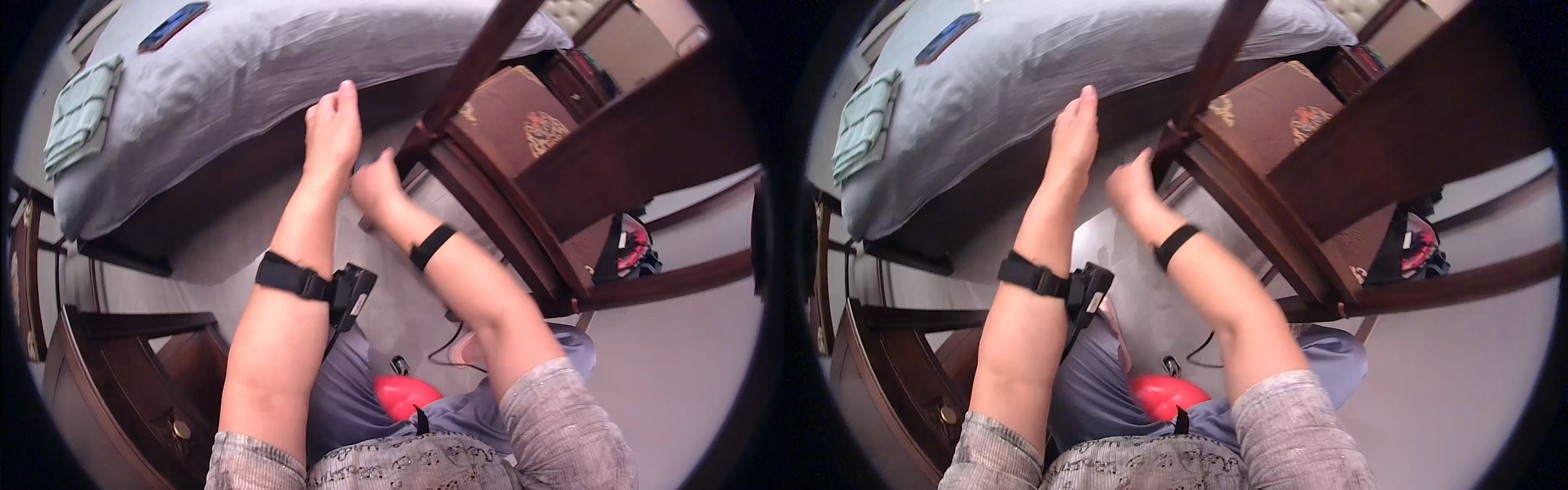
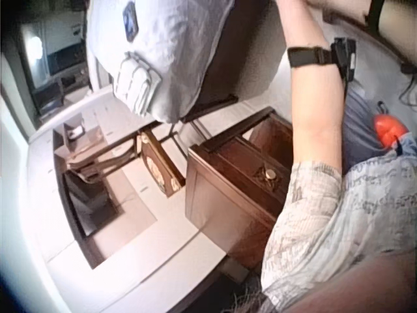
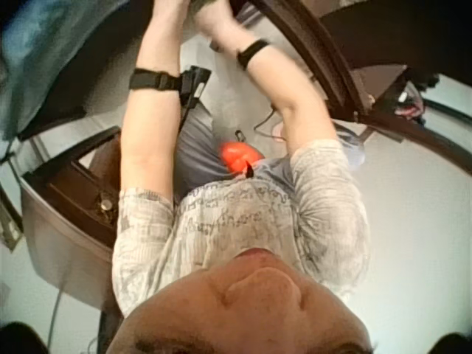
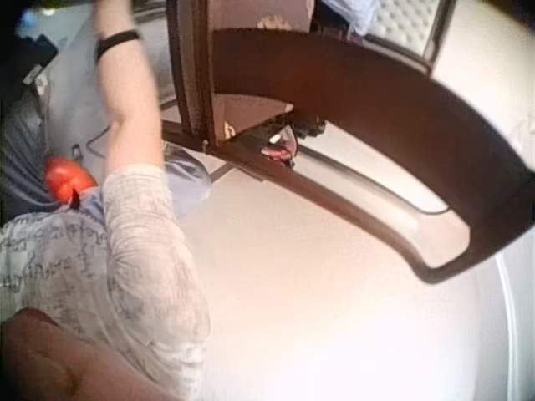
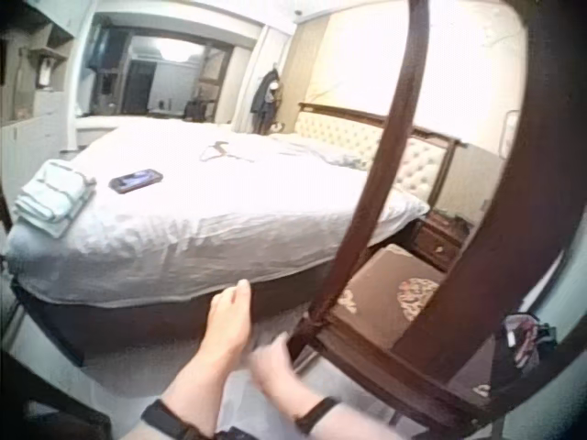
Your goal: Wiping down a nightstand and chairs with a cloth.
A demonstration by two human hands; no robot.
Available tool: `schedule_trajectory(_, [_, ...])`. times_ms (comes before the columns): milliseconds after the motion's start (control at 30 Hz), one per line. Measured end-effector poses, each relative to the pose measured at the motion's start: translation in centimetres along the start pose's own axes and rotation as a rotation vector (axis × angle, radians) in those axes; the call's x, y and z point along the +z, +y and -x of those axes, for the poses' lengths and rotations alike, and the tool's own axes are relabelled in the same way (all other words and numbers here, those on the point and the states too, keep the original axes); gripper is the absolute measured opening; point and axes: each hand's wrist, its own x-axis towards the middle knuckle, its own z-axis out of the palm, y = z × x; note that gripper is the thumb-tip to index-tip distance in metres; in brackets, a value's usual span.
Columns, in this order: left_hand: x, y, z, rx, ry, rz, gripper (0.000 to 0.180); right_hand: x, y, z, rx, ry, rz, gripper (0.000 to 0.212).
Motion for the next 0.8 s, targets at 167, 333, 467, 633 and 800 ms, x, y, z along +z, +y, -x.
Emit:
schedule_trajectory(167, [-0.2,-1.7,-0.2,0.120,-0.177,-0.056,0.056,6.4,-5.7,10.5,0.207,0.215,-0.935,0.034])
schedule_trajectory(333, [1.4,1.9,3.5,0.269,-0.251,-0.056,0.049,13.2,-3.9,26.8,0.846,0.361,-1.663,0.053])
schedule_trajectory(467, [4.1,5.5,9.7,0.327,-0.373,0.178,0.033,13.5,-1.4,37.9,1.225,0.854,-2.091,0.042])
schedule_trajectory(633, [9.2,10.0,23.6,0.619,-0.650,0.192,0.045,14.2,5.4,41.8,1.115,1.275,-2.516,0.030])
schedule_trajectory(800, [16.3,10.0,31.6,0.688,-0.620,0.093,0.077,17.1,9.8,36.1,1.213,1.425,-2.002,0.026])
